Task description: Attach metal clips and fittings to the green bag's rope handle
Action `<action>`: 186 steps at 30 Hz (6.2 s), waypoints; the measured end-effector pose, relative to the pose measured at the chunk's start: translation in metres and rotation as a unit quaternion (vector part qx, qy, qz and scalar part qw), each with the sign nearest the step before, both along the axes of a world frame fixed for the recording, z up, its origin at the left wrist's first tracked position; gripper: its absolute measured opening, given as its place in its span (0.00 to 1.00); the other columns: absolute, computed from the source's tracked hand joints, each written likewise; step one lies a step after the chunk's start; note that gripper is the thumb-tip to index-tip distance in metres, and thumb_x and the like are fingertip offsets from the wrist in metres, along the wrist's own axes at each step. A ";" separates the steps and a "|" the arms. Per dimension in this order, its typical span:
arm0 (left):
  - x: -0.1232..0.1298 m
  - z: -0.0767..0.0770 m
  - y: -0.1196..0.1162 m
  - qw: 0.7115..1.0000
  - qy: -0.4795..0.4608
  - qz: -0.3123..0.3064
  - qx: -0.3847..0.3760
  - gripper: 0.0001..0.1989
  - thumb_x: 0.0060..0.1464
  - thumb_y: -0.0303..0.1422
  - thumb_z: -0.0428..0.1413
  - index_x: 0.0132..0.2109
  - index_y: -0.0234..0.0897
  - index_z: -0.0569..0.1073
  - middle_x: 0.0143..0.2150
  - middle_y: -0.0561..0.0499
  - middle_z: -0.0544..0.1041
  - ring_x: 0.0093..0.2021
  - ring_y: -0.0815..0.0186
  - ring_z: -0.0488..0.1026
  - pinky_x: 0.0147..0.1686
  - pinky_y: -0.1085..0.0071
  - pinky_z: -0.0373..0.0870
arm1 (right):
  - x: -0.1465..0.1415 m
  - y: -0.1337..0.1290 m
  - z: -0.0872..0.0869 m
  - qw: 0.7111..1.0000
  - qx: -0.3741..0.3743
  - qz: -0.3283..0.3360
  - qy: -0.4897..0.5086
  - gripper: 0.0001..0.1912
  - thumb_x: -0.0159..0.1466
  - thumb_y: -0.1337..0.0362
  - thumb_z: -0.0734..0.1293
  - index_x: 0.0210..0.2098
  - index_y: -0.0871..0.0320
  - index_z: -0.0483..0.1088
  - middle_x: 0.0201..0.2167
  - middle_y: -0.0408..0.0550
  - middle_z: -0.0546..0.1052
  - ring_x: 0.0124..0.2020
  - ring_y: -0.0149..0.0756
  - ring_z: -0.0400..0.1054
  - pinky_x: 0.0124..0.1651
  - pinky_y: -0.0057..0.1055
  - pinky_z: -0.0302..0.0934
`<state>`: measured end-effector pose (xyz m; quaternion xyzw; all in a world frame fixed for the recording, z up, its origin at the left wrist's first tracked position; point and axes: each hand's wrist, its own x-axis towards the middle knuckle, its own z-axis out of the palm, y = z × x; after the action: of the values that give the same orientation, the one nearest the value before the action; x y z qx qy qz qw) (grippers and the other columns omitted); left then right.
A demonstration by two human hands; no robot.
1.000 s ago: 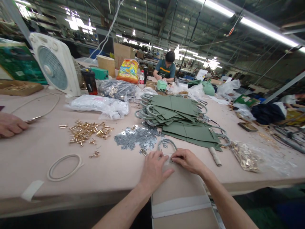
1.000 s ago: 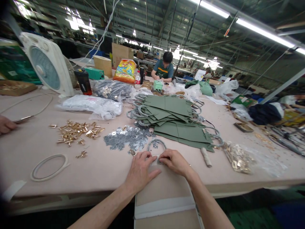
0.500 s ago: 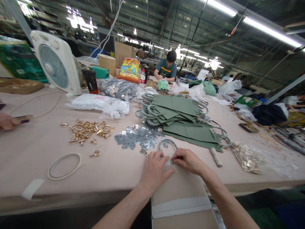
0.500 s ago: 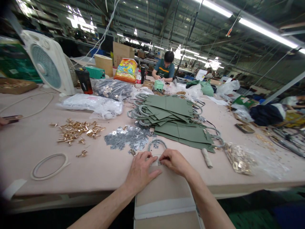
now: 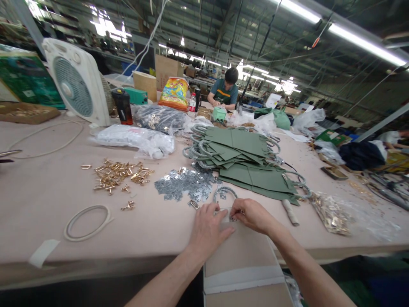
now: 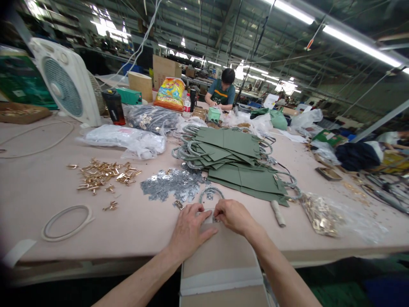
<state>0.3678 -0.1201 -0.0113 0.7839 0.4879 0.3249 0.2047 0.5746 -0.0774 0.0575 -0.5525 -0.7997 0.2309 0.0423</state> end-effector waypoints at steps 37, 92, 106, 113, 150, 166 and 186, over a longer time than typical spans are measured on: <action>0.013 0.008 0.056 0.986 0.052 -0.003 -0.158 0.17 0.64 0.47 0.53 0.37 0.46 0.82 0.41 0.51 0.85 0.45 0.56 0.80 0.40 0.66 0.69 | 0.008 -0.035 -0.021 0.991 0.084 -0.009 0.106 0.10 0.70 0.68 0.64 0.40 0.54 0.79 0.39 0.48 0.80 0.43 0.39 0.73 0.49 0.35 0.64; -0.041 -0.003 -0.020 0.988 -0.130 0.020 -0.080 0.14 0.53 0.28 0.70 0.45 0.41 0.78 0.45 0.50 0.75 0.50 0.56 0.72 0.51 0.58 0.71 | -0.120 0.076 -0.052 0.995 0.042 -0.052 0.076 0.02 0.61 0.66 0.73 0.35 0.56 0.80 0.36 0.48 0.79 0.38 0.37 0.71 0.45 0.31 0.61; -0.041 -0.006 -0.024 0.994 -0.100 0.015 -0.033 0.05 0.60 0.29 0.64 0.41 0.40 0.74 0.44 0.50 0.75 0.49 0.57 0.70 0.50 0.59 0.69 | -0.083 0.042 -0.029 0.946 0.054 -0.123 0.297 0.19 0.66 0.52 0.63 0.47 0.59 0.73 0.35 0.46 0.75 0.35 0.35 0.67 0.41 0.32 0.63; -0.043 -0.013 -0.017 0.991 -0.122 0.002 -0.055 0.11 0.58 0.32 0.67 0.46 0.41 0.76 0.46 0.50 0.74 0.50 0.58 0.71 0.50 0.61 0.70 | -0.063 -0.026 -0.019 0.903 -0.156 -0.156 0.368 0.17 0.61 0.49 0.71 0.38 0.57 0.71 0.25 0.41 0.73 0.27 0.32 0.67 0.32 0.30 0.61; -0.038 -0.016 -0.005 0.990 -0.106 -0.022 -0.088 0.19 0.56 0.33 0.65 0.53 0.41 0.71 0.52 0.47 0.72 0.55 0.53 0.70 0.55 0.53 0.71 | -0.022 -0.075 -0.031 0.914 0.200 -0.221 0.276 0.06 0.68 0.61 0.66 0.39 0.55 0.75 0.38 0.47 0.76 0.35 0.34 0.70 0.38 0.31 0.65; 0.075 0.019 -0.010 0.969 0.142 -0.194 0.053 0.32 0.58 0.28 0.51 0.70 0.31 0.63 0.73 0.41 0.62 0.71 0.47 0.58 0.70 0.48 0.62 | 0.055 -0.101 -0.085 0.890 0.236 -0.304 0.245 0.16 0.65 0.56 0.69 0.50 0.54 0.75 0.52 0.55 0.76 0.54 0.48 0.70 0.57 0.45 0.68; 0.087 0.007 0.001 0.979 0.137 -0.141 0.054 0.27 0.66 0.44 0.51 0.67 0.37 0.69 0.72 0.46 0.67 0.69 0.52 0.61 0.70 0.49 0.60 | 0.190 -0.020 -0.061 0.769 0.218 -0.491 0.346 0.27 0.55 0.40 0.68 0.42 0.54 0.73 0.38 0.55 0.79 0.43 0.50 0.73 0.48 0.48 0.69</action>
<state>0.4553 -0.1187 -0.0044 0.8919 0.3772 0.2086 0.1368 0.7642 -0.0971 -0.0033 -0.7284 -0.3794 0.1737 0.5434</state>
